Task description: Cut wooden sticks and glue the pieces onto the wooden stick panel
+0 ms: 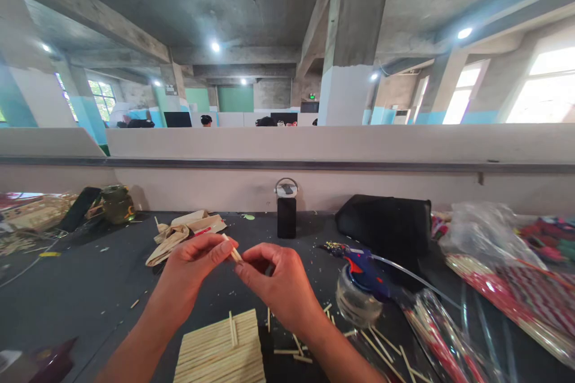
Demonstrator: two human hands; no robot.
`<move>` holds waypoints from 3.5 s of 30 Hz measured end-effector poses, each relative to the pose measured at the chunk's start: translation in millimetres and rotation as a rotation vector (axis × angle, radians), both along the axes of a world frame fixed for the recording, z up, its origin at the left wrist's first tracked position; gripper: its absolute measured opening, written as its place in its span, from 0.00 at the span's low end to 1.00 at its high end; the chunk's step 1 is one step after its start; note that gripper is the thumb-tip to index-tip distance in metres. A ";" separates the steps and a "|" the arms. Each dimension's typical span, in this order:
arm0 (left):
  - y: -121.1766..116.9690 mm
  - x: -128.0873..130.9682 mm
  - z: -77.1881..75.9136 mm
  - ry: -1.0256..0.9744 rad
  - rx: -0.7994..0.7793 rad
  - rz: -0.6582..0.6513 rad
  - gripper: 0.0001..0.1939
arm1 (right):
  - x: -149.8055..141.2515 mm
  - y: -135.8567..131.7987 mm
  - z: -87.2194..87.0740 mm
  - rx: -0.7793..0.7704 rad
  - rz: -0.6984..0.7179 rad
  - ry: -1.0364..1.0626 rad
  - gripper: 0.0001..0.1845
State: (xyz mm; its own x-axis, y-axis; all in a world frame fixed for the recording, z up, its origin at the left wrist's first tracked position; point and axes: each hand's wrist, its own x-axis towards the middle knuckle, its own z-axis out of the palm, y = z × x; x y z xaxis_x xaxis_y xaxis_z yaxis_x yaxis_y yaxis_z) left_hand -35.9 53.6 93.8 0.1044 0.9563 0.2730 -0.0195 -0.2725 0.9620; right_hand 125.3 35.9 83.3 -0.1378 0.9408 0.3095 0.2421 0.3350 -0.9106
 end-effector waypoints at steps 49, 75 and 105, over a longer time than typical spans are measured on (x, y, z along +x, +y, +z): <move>7.6 -18.6 -3.6 -0.376 0.037 -0.514 0.12 | -2.9 -3.2 -4.5 -0.718 0.637 0.728 0.14; 20.6 1.6 -20.8 -0.384 -0.113 -0.408 0.05 | 13.9 -5.2 -6.8 0.374 -0.122 -0.258 0.07; 19.4 5.0 -20.4 -0.375 -0.113 -0.378 0.12 | 8.2 -7.4 -9.9 0.585 -0.228 -0.312 0.06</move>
State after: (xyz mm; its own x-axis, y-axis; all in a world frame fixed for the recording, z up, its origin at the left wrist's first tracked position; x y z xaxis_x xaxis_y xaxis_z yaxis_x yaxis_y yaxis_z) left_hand -30.9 73.0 73.3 0.3621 0.8966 0.2550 -0.4434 -0.0749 0.8932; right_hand 133.5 28.5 73.4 -0.1214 0.6474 0.7524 0.5855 0.6588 -0.4724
